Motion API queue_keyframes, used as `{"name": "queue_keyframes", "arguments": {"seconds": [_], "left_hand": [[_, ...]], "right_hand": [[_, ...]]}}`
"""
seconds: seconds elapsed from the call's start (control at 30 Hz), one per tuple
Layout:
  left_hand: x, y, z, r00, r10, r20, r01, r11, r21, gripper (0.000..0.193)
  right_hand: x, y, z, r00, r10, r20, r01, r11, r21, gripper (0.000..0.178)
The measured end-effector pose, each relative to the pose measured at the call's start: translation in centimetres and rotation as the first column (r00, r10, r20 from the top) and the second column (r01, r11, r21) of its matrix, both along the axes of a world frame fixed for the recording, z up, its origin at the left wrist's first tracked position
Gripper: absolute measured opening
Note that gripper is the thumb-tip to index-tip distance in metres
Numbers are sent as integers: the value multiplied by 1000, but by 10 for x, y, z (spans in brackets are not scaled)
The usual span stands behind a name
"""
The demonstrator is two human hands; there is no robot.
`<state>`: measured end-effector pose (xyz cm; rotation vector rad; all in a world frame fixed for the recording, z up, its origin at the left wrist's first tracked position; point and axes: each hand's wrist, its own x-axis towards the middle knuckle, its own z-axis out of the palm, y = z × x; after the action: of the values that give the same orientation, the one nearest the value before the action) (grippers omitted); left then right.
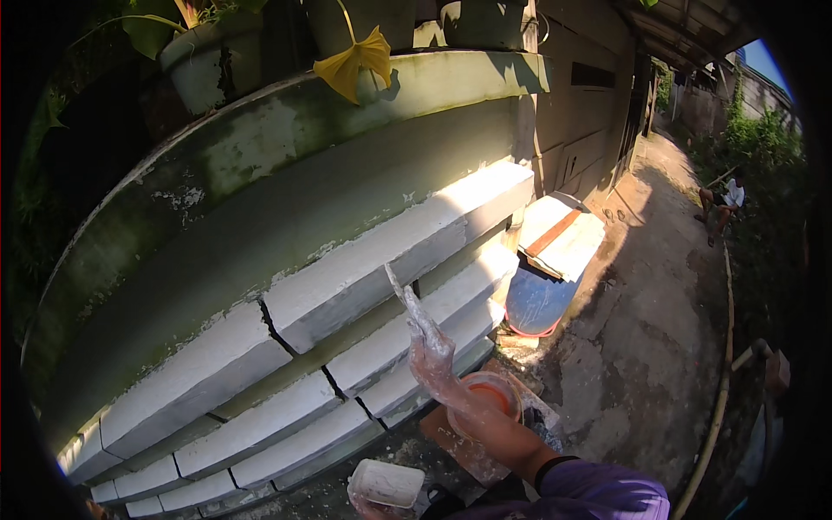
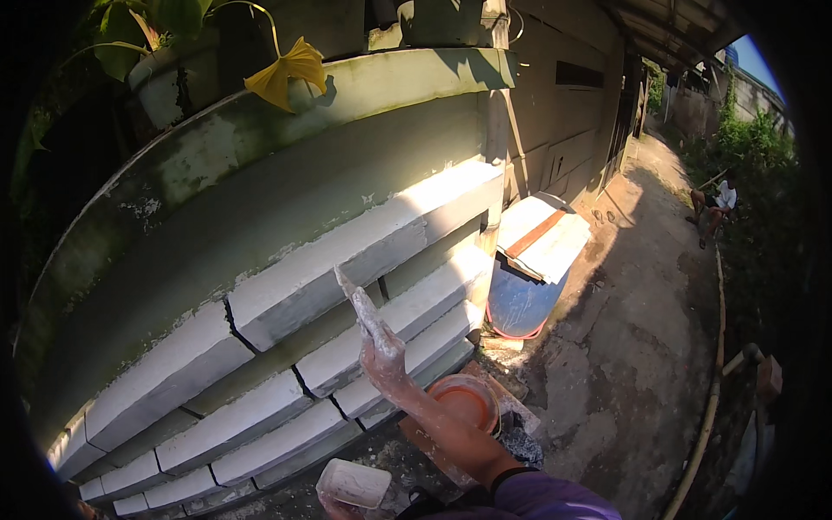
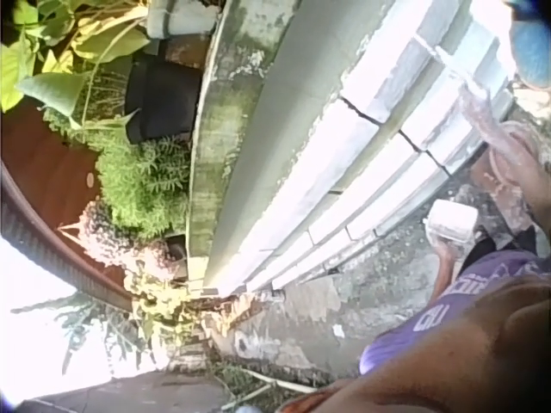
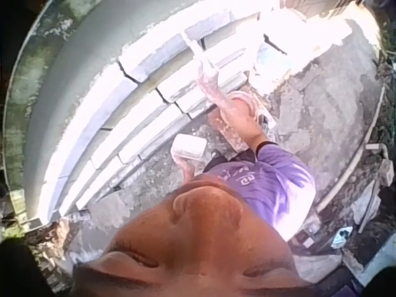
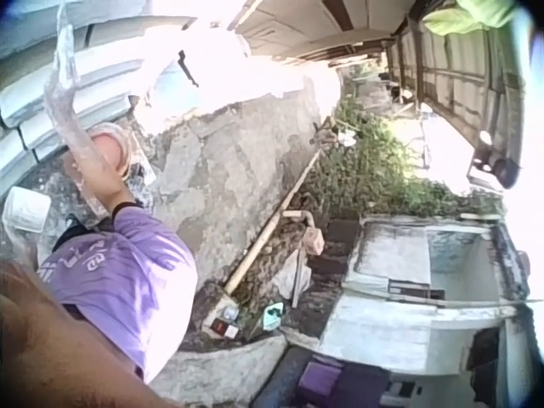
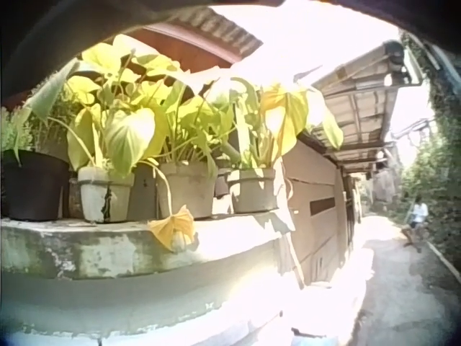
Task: Applying plaster or putty to the surfaces and joints of a concrete wall using a spatula.
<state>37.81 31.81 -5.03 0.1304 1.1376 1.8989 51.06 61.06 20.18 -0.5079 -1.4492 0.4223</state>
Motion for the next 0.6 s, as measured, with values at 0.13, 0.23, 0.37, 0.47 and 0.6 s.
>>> {"name": "queue_keyframes", "arguments": {"seconds": [0.13, 0.23, 0.37, 0.47, 0.6], "left_hand": [[-12, -2, 7, 999, -15, 50, 18, 998, -56, 59], [-20, -7, 12, 997, -32, 75, 37, 997, -72, 62], [-27, -14, 15, 991, -41, 128, 52, 995, -82, 65], [-27, -12, 13, 995, -32, 97, 41, 995, -87, 65], [-25, -10, 9, 996, -34, 83, 41, 996, -83, 64]], "right_hand": [[47, 48, 27, 889, -401, -222, 346, 905, -248, 42], [64, 82, 47, 876, -421, -237, 318, 872, -372, 42], [22, 88, 40, 884, -463, -63, 446, 877, -180, 48], [-12, 58, 25, 930, -367, -38, 363, 928, -87, 54], [-39, -9, 6, 998, -36, -42, 29, 987, -155, 51]]}}
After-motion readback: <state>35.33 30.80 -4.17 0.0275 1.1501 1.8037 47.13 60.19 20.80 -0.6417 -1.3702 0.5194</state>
